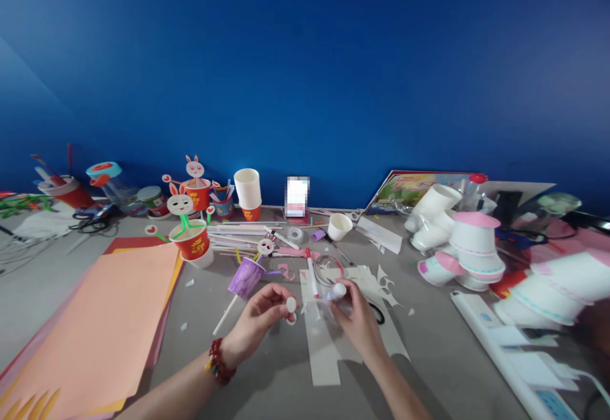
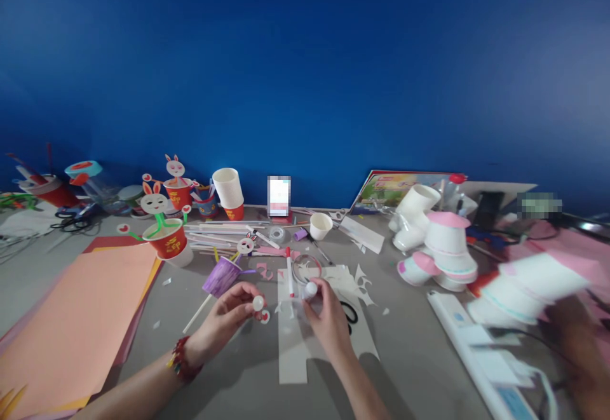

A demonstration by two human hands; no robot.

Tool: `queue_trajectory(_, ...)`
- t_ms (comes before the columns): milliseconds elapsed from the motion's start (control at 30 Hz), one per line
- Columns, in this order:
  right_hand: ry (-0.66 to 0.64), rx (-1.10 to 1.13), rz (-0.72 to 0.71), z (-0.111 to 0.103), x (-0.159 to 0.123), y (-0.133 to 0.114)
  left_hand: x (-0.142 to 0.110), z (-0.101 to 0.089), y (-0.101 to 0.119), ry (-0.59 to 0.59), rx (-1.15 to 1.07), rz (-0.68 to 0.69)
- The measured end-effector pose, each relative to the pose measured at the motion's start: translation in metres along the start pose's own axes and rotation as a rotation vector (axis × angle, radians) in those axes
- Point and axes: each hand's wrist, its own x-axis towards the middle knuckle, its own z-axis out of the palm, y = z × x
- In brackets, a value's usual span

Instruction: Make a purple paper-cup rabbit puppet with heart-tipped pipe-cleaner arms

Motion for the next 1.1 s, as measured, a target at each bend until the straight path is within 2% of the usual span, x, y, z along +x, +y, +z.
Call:
queue_trajectory(100,0.035,-0.035,-0.052,-0.01,0.001,-0.009,0.0,0.0,-0.001,-0.005,0.002,0.007)
queue_trajectory(233,0.267,-0.081,-0.1,-0.028,-0.008,-0.044,0.0,0.002,0.002,-0.027,-0.002,0.008)
queue_trajectory(267,0.287,-0.043,-0.122,-0.031,-0.01,-0.057,0.0,0.003,0.003,-0.033,-0.005,0.01)
queue_trajectory(300,0.242,0.017,-0.161,-0.032,-0.011,-0.07,0.0,0.004,0.004,-0.04,-0.009,0.015)
queue_trajectory(367,0.019,0.174,-0.169,-0.03,-0.009,-0.094,-0.001,0.007,0.007,-0.059,-0.014,0.024)
queue_trajectory(433,-0.177,0.387,-0.016,-0.023,-0.003,-0.111,-0.002,0.009,0.009,-0.083,-0.014,0.023)
queue_trajectory(533,-0.333,0.621,0.194,-0.01,0.01,-0.121,-0.005,0.01,0.013,-0.098,-0.018,0.017)
queue_trajectory(633,-0.387,0.665,0.267,-0.004,0.017,-0.119,-0.006,0.009,0.017,-0.098,-0.025,0.029)
queue_trajectory(833,-0.419,0.673,0.302,-0.003,0.016,-0.116,-0.007,0.007,0.017,-0.128,-0.014,0.031)
queue_trajectory(1100,-0.416,0.754,0.383,-0.001,0.018,-0.111,-0.013,0.009,0.02,-0.115,0.169,0.125)
